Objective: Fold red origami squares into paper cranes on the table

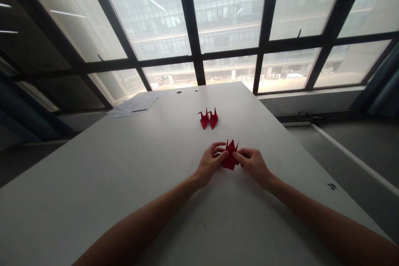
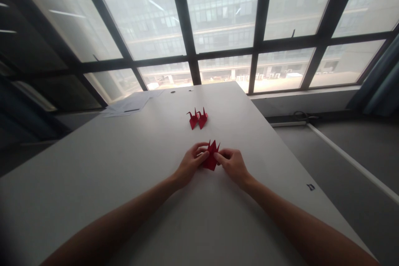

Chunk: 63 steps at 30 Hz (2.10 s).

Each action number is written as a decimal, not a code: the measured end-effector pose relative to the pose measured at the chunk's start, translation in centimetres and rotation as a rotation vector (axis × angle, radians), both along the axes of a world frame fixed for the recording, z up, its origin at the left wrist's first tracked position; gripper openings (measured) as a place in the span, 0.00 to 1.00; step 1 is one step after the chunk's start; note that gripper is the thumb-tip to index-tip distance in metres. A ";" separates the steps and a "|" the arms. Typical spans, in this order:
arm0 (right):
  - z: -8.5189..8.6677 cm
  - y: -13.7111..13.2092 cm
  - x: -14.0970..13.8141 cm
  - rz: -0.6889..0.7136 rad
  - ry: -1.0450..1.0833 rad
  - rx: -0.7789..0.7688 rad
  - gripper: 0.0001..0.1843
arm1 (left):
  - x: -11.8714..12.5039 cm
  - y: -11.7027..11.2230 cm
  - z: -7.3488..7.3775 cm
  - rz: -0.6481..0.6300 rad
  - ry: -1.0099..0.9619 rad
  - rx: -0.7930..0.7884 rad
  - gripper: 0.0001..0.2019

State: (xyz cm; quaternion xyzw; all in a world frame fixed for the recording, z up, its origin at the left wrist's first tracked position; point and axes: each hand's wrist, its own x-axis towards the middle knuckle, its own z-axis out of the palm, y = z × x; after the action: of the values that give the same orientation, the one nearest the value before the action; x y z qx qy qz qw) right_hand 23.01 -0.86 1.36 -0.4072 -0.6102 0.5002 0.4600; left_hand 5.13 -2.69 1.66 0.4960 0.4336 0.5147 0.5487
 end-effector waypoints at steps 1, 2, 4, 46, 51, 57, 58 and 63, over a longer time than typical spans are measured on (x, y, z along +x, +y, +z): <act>0.0 0.1 0.1 -0.026 0.015 -0.005 0.17 | 0.0 -0.1 0.1 -0.019 0.005 0.006 0.27; 0.0 0.2 0.2 -0.045 0.031 -0.012 0.17 | 0.1 -0.1 0.2 -0.042 0.017 0.008 0.28; -0.2 0.4 0.3 -0.055 0.065 -0.028 0.18 | 0.0 -0.1 0.3 -0.085 0.049 0.012 0.27; -0.3 0.7 0.0 0.248 0.202 -0.208 0.18 | -0.5 0.8 -1.1 0.063 -0.121 0.007 0.15; -0.1 0.7 0.0 0.255 0.176 -0.211 0.19 | -0.6 0.8 -1.1 0.067 -0.100 0.015 0.15; 0.3 0.4 0.0 0.255 0.169 -0.205 0.18 | -0.7 0.7 -1.0 0.043 -0.078 0.026 0.14; 0.4 0.4 -0.1 0.251 0.165 -0.203 0.17 | -0.7 0.7 -1.0 0.038 -0.078 0.025 0.14; 0.5 0.3 -0.3 0.232 0.171 -0.194 0.16 | -0.6 0.8 -0.9 0.048 -0.093 0.019 0.11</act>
State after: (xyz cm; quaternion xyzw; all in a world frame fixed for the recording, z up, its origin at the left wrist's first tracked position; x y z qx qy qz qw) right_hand 22.73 -0.52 1.83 -0.3325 -0.5608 0.6392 0.4079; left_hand 4.49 -1.87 0.74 0.4663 0.4145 0.5541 0.5511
